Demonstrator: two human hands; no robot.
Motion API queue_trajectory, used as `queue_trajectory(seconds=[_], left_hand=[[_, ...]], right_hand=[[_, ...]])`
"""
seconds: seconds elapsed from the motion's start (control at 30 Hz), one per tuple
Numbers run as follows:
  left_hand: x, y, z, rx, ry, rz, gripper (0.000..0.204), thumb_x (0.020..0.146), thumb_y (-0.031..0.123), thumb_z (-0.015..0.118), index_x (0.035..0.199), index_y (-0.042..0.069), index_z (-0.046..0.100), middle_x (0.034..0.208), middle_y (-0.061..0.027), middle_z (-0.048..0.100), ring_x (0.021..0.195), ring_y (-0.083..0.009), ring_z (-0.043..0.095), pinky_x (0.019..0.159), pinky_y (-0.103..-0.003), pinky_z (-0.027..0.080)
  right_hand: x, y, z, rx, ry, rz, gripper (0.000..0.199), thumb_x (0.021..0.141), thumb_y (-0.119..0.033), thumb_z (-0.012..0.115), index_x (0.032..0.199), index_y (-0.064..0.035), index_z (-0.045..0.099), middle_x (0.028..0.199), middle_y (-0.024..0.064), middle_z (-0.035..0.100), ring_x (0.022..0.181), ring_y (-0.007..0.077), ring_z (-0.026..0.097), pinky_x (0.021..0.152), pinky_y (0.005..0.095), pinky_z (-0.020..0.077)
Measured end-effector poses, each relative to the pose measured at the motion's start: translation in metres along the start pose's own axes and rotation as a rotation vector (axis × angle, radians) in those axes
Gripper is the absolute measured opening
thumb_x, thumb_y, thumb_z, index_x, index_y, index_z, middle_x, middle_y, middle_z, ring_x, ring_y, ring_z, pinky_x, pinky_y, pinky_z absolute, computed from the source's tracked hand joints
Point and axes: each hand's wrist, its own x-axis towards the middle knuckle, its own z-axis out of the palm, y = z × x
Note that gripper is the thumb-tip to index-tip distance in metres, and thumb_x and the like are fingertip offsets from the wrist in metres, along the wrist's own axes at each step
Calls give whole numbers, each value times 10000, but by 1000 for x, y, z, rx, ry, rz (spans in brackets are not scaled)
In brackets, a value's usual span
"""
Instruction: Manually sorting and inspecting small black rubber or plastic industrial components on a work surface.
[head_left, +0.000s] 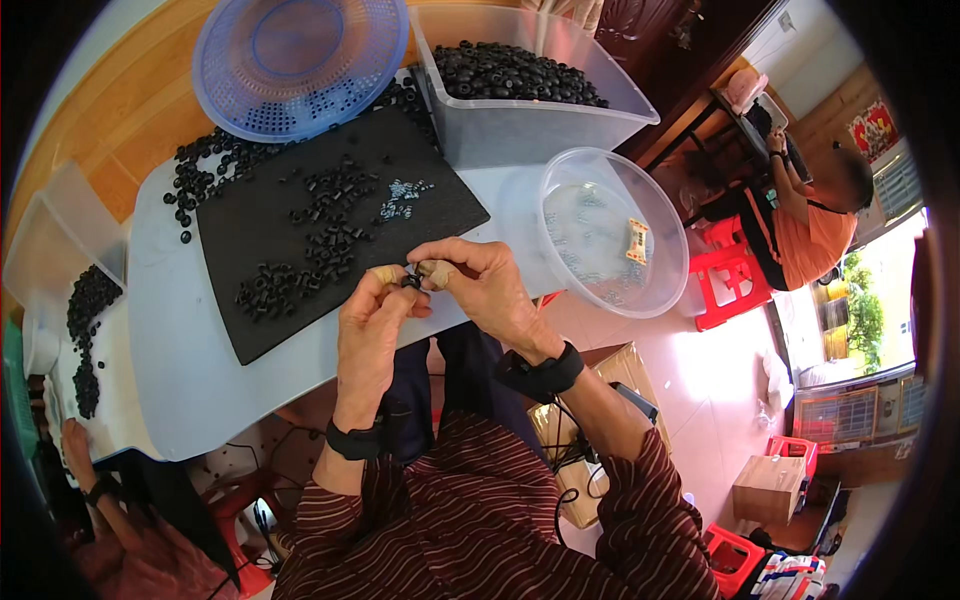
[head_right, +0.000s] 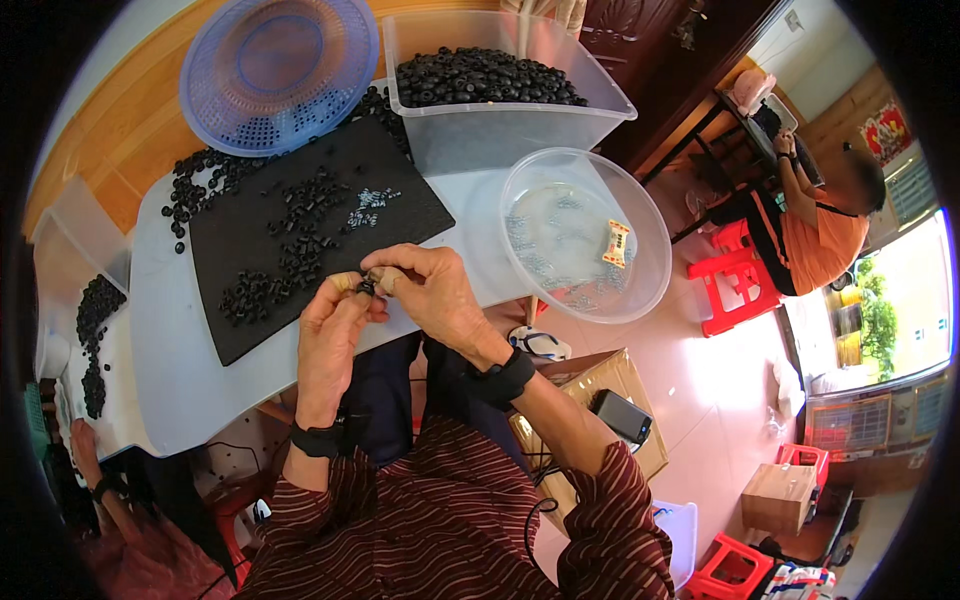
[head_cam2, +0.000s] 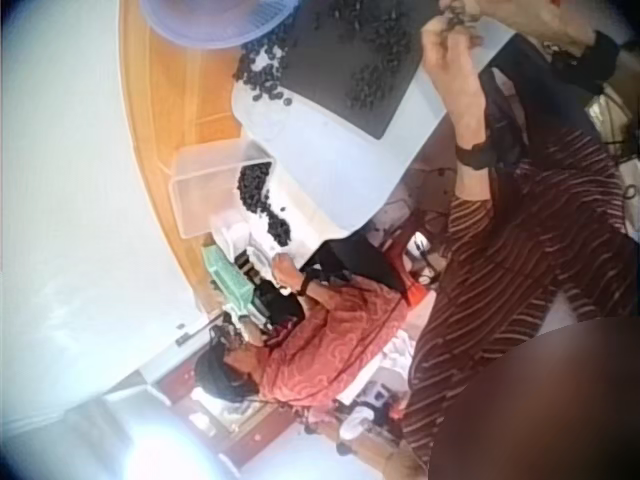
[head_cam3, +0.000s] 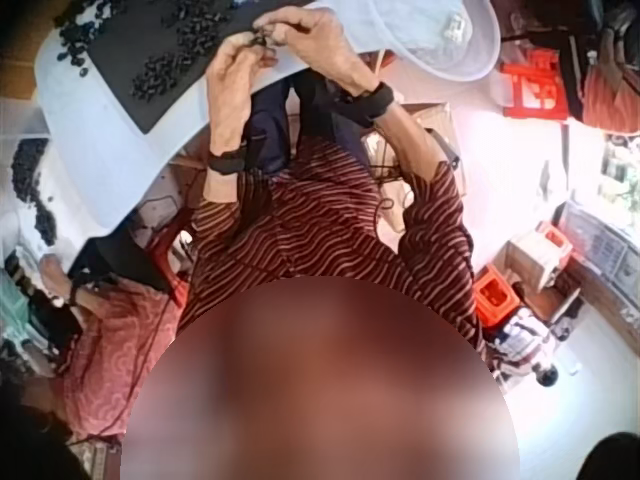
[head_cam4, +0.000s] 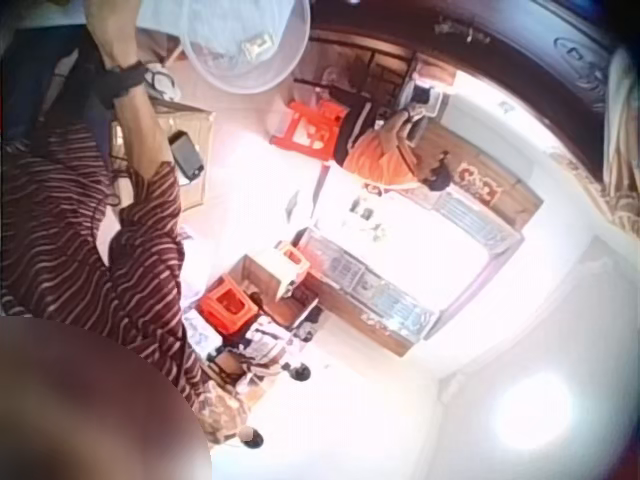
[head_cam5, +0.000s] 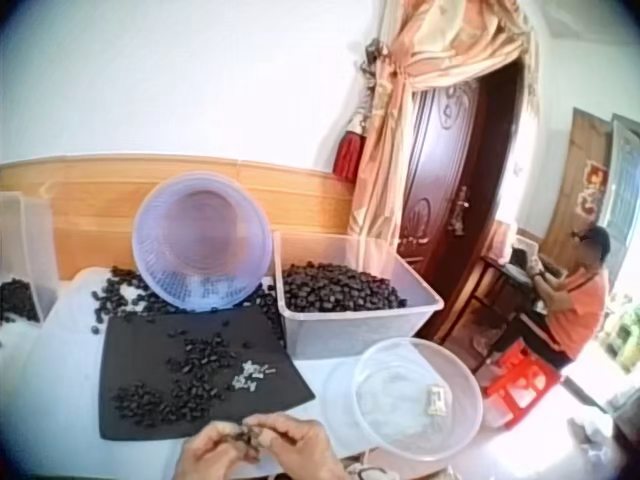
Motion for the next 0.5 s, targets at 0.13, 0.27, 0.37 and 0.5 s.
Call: queue_trajectory(seconds=[0.13, 0.27, 0.37, 0.5], left_hand=[[0, -2, -1, 25, -8, 7, 186, 911, 40, 557, 1078, -39, 583, 832, -55, 620, 789, -126, 622, 767, -266, 507], [2, -4, -2, 27, -11, 10, 176, 909, 32, 563, 1070, -33, 587, 839, -50, 621, 786, -121, 621, 761, -261, 503], [2, -3, -1, 42, -9, 16, 163, 905, 23, 568, 1058, -28, 592, 834, -44, 621, 783, -118, 621, 757, -260, 502], [0, 0, 3, 65, 1, 15, 146, 900, 11, 570, 1039, -24, 599, 830, -37, 625, 781, -108, 617, 755, -253, 496]], right_hand=[[-1, 3, -1, 43, 38, 1, 196, 882, 18, 586, 1046, 6, 693, 881, 41, 684, 838, 71, 604, 769, 224, 497], [1, 7, 0, 37, 43, -22, 182, 884, 16, 594, 1041, 17, 686, 890, 40, 685, 848, 70, 598, 767, 221, 495], [0, 6, 4, 12, 46, -41, 166, 887, 7, 599, 1029, 17, 686, 891, 38, 684, 830, 73, 596, 752, 219, 495], [-2, 4, 7, -1, 61, -44, 158, 889, 0, 603, 1022, 11, 688, 884, 34, 682, 806, 73, 594, 729, 218, 496]])
